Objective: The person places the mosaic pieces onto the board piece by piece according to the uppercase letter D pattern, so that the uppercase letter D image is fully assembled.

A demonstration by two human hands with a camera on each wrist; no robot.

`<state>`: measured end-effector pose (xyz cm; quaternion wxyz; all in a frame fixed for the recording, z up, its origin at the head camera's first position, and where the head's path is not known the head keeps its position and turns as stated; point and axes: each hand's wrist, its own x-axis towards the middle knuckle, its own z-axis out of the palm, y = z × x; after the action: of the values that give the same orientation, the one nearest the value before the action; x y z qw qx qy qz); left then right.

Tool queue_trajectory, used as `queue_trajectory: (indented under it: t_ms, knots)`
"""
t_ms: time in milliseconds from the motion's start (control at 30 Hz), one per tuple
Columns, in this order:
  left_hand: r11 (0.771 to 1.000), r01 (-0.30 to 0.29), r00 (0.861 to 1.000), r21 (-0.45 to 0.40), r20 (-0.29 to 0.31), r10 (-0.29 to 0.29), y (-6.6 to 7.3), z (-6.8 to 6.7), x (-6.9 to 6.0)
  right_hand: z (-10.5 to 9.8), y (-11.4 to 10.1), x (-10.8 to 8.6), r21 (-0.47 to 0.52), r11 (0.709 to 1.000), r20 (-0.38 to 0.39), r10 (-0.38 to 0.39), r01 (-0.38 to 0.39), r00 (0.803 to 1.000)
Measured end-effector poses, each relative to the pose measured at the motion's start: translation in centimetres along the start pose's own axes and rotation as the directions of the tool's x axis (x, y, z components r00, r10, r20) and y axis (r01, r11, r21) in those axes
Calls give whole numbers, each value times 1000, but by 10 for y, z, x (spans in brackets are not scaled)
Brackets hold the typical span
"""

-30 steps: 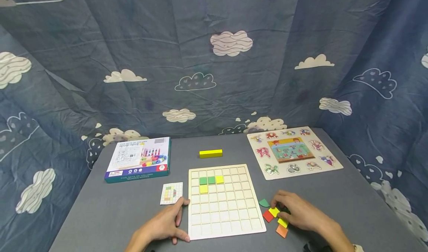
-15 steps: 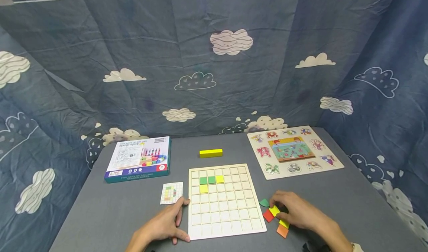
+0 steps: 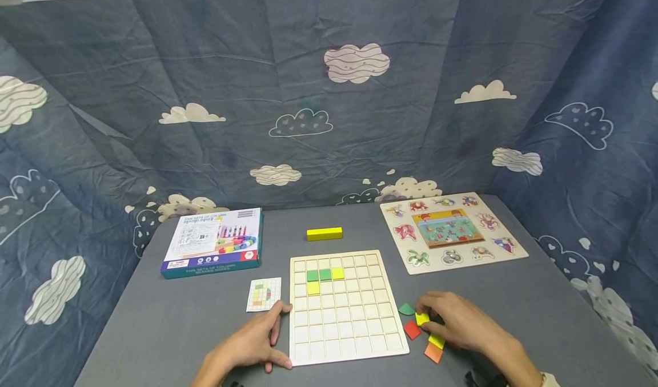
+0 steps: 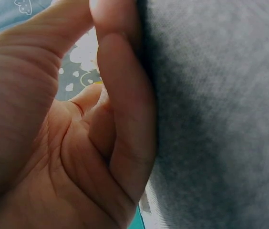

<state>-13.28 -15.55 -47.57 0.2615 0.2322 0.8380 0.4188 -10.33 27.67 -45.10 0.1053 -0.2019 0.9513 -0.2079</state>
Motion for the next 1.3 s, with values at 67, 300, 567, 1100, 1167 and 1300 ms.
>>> queue_trajectory:
  t_ms: [67,300,567,1100,1167,1300]
  knots:
    - [1000,-7,1000,7,-3,7,0,0,0,-1,-1,0,-1,1000,-4,-2,2,1000]
    - [1000,-3,1000,6,0,3,1,-1,0,-7,-13,5,-31,999,-14,-10,9,1000]
    - [1000,-4,1000,9,-2,4,-1,-1,1,-8,-22,14,-37,993,-74,-117,115,990]
    - [1000,-12,1000,26,-7,12,-3,-1,2,-7,-49,36,-90,980,-80,-186,179,979]
    - [999,-18,1000,32,-8,19,-3,-1,2,-8,-52,39,-99,976,-70,-201,194,977]
    - [999,-26,1000,23,-7,26,-2,-1,0,-7,-58,48,-108,970,-55,-226,219,972]
